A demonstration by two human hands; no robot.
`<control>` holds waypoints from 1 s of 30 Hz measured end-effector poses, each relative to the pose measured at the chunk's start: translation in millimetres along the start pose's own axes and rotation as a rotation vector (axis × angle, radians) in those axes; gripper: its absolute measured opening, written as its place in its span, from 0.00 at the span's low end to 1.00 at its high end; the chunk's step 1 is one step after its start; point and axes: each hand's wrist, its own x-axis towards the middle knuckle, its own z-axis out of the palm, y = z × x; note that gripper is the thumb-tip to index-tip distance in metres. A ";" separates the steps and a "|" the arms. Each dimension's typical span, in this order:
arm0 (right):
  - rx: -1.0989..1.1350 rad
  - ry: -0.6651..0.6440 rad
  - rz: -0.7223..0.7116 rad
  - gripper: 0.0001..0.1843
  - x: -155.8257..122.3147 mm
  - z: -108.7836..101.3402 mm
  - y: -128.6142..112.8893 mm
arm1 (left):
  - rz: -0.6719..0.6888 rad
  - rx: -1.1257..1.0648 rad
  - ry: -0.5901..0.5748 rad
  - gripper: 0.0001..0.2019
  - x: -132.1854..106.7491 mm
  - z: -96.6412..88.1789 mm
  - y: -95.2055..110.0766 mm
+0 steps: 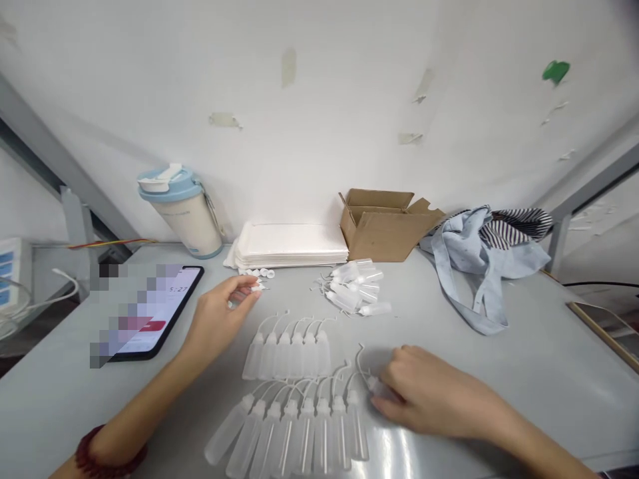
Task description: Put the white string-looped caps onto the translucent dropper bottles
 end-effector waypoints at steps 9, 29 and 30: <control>0.421 0.374 -0.132 0.19 19.9 -13.6 25.0 | -0.061 -0.342 -0.394 0.15 -12.7 17.5 46.4; 0.837 0.376 -0.205 0.23 50.0 -17.3 -12.1 | -0.018 -0.747 -0.326 0.12 -21.4 25.9 75.1; 0.884 0.374 -0.209 0.23 50.0 -15.7 -12.4 | -0.007 -0.731 -0.337 0.12 -21.7 25.0 74.8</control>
